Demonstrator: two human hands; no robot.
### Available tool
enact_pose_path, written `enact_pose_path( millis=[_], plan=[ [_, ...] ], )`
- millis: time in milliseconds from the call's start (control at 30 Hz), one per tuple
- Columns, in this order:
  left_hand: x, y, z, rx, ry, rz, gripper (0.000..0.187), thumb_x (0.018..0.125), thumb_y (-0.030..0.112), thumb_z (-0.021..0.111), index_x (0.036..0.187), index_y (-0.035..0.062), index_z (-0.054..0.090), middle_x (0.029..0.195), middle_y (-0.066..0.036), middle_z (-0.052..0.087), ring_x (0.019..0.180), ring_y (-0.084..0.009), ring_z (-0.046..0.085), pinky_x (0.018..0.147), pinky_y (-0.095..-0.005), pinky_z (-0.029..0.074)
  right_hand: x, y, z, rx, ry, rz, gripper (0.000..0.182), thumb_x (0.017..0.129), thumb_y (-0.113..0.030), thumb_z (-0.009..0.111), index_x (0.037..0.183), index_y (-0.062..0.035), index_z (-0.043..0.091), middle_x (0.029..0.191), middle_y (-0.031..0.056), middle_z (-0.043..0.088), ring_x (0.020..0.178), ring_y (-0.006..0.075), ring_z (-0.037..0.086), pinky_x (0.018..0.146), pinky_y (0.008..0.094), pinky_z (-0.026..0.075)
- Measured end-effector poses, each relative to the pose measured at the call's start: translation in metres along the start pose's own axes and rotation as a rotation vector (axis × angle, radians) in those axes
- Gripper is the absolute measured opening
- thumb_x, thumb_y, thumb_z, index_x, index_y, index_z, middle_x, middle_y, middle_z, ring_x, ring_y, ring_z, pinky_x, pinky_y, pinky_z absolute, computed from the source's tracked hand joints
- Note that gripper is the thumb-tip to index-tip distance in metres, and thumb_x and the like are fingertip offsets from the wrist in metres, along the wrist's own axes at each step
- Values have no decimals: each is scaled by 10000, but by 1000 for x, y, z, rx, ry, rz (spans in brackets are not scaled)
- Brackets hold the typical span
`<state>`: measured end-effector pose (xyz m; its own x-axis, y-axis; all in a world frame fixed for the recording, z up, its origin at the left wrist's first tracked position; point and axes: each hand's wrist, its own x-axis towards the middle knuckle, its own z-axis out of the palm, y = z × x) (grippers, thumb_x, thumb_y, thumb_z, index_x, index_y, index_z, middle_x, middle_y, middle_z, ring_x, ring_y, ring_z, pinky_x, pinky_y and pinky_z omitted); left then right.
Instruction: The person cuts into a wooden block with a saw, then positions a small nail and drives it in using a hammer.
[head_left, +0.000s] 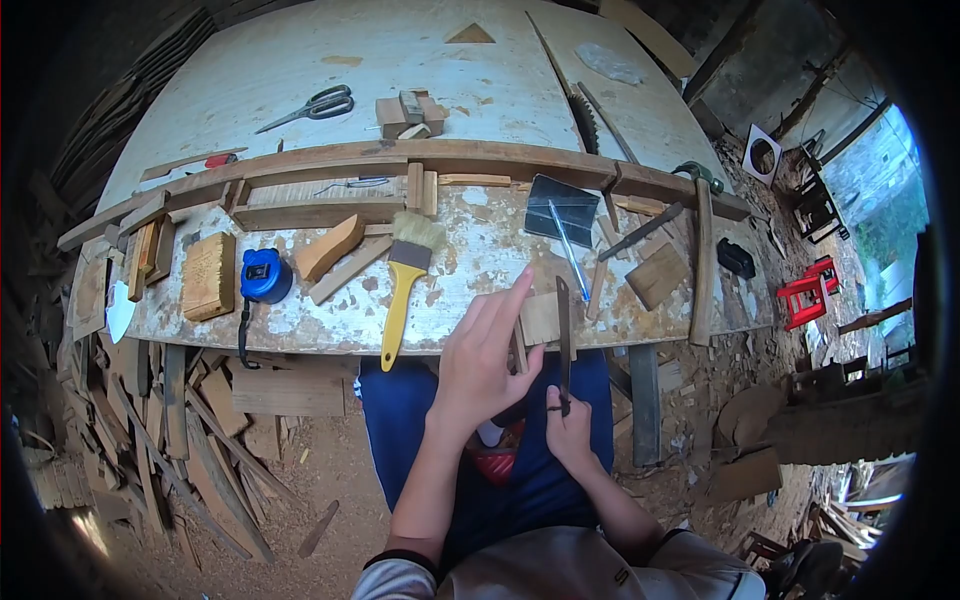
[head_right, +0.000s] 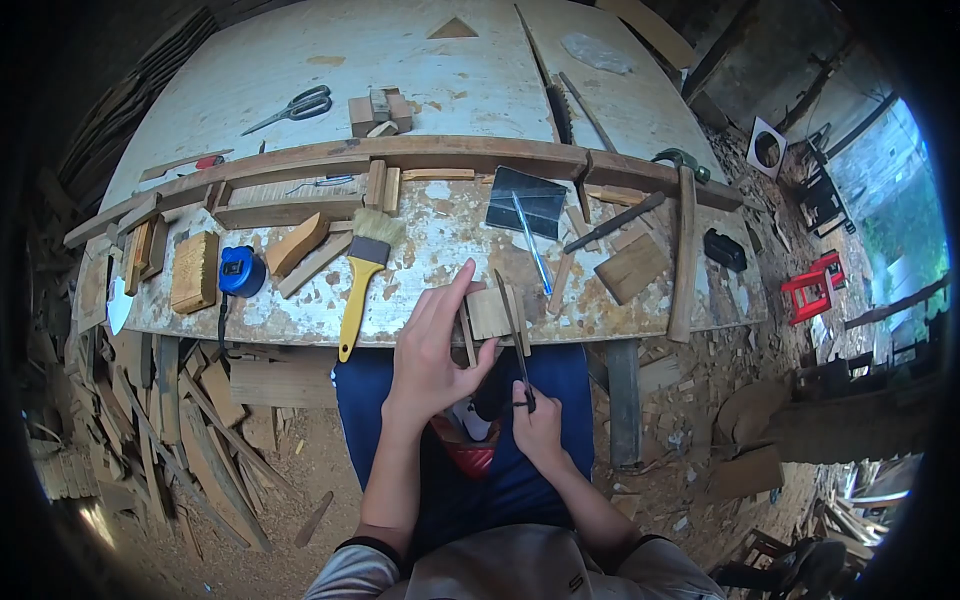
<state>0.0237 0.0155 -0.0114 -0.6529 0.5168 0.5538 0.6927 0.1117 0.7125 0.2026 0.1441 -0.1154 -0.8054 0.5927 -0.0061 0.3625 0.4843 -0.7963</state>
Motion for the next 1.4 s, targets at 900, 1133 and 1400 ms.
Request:
enact_pose_path(
  millis=[900, 1133, 1400],
  plan=[
    [-2, -5, 2, -32, 34, 77, 1070, 749, 6, 822, 1683, -19, 300, 1233, -159, 690, 1089, -374, 652, 930, -441, 559, 24, -9, 4, 37, -22, -15, 447, 1114, -239, 584, 766, 37, 627, 628, 249, 555, 600, 472, 609, 565, 483, 451],
    [-9, -6, 2, 5, -10, 71, 1142, 742, 7, 838, 1705, -26, 227, 1269, -187, 716, 1104, -385, 690, 958, -451, 574, 18, -2, 2, 70, -48, 16, 475, 1126, -261, 574, 765, 44, 622, 612, 234, 546, 534, 389, 590, 554, 457, 432],
    [-7, -10, 3, 30, 11, 50, 1148, 738, 16, 837, 1704, -32, 220, 1251, -184, 713, 1078, -377, 688, 942, -438, 577, 25, 3, 5, 18, -2, -93, 388, 1112, -215, 583, 816, 33, 621, 640, 235, 562, 576, 443, 606, 547, 471, 426]
  ],
)
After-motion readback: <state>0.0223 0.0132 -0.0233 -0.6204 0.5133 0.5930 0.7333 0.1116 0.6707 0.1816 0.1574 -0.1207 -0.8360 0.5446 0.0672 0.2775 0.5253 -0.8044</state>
